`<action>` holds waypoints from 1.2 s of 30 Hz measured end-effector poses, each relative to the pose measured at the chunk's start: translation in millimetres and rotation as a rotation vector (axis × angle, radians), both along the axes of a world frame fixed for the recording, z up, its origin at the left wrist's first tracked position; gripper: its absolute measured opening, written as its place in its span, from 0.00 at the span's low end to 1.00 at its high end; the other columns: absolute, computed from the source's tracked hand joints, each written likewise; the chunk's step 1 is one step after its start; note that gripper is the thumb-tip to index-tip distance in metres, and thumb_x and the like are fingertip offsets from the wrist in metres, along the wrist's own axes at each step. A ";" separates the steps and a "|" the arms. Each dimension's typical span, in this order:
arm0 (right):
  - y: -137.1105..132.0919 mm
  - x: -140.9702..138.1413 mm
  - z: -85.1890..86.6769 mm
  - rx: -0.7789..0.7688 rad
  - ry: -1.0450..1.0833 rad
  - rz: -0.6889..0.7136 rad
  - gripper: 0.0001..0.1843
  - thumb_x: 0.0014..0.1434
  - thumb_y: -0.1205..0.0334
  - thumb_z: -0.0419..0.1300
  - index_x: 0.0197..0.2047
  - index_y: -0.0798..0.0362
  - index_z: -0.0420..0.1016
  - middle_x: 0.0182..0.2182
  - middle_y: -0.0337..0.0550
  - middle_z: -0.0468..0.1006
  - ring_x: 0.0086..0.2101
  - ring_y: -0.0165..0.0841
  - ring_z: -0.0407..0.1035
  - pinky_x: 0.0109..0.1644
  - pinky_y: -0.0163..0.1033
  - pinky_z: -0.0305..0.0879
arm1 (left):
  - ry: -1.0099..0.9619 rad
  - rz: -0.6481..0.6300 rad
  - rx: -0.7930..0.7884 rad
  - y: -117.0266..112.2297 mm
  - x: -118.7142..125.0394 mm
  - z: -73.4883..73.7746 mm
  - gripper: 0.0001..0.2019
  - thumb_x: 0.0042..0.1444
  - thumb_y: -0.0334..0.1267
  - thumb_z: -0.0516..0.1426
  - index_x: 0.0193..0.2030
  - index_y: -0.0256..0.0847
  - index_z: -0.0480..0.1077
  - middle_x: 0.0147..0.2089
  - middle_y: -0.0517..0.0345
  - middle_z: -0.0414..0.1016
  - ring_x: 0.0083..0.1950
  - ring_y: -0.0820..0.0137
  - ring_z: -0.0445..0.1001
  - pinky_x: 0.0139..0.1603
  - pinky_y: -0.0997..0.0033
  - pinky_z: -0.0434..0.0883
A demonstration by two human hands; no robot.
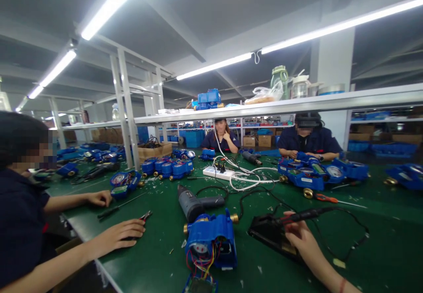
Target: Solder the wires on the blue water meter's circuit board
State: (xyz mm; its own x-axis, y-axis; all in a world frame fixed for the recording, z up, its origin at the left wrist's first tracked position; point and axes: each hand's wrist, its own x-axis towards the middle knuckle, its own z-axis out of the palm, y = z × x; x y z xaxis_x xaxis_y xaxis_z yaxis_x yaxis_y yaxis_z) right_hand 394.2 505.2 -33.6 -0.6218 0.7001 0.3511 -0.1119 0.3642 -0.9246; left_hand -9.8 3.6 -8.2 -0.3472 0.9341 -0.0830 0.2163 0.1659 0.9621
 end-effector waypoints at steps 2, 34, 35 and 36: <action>2.4 -3.5 -2.9 -0.002 0.018 -0.038 0.30 0.39 0.53 0.54 0.47 0.54 0.61 0.20 0.33 0.67 0.22 0.35 0.64 0.27 0.39 0.59 | 0.021 -0.018 0.004 -0.4 -0.8 -0.7 0.20 0.58 0.41 0.56 0.57 0.66 0.67 0.59 0.66 0.71 0.63 0.61 0.65 0.64 0.56 0.61; -38.5 39.6 13.8 0.103 0.096 -0.160 0.06 0.44 0.57 0.52 0.25 0.50 0.63 0.22 0.38 0.64 0.25 0.35 0.61 0.28 0.39 0.60 | 0.066 0.071 0.045 6.3 49.4 33.0 0.18 0.60 0.35 0.57 0.57 0.37 0.67 0.56 0.52 0.72 0.59 0.60 0.69 0.61 0.50 0.66; -44.7 45.6 13.6 0.140 0.089 -0.120 0.06 0.45 0.57 0.53 0.25 0.50 0.64 0.23 0.38 0.64 0.25 0.35 0.62 0.29 0.39 0.61 | 0.062 0.074 0.049 6.7 49.8 32.6 0.18 0.60 0.37 0.57 0.57 0.37 0.67 0.56 0.52 0.72 0.59 0.59 0.69 0.61 0.49 0.66; -51.1 51.7 13.2 0.206 0.072 -0.060 0.06 0.47 0.57 0.53 0.26 0.50 0.65 0.23 0.39 0.66 0.26 0.36 0.62 0.30 0.39 0.62 | 0.059 0.080 0.053 7.4 50.4 32.3 0.18 0.60 0.38 0.57 0.57 0.37 0.67 0.55 0.52 0.72 0.59 0.58 0.69 0.61 0.48 0.66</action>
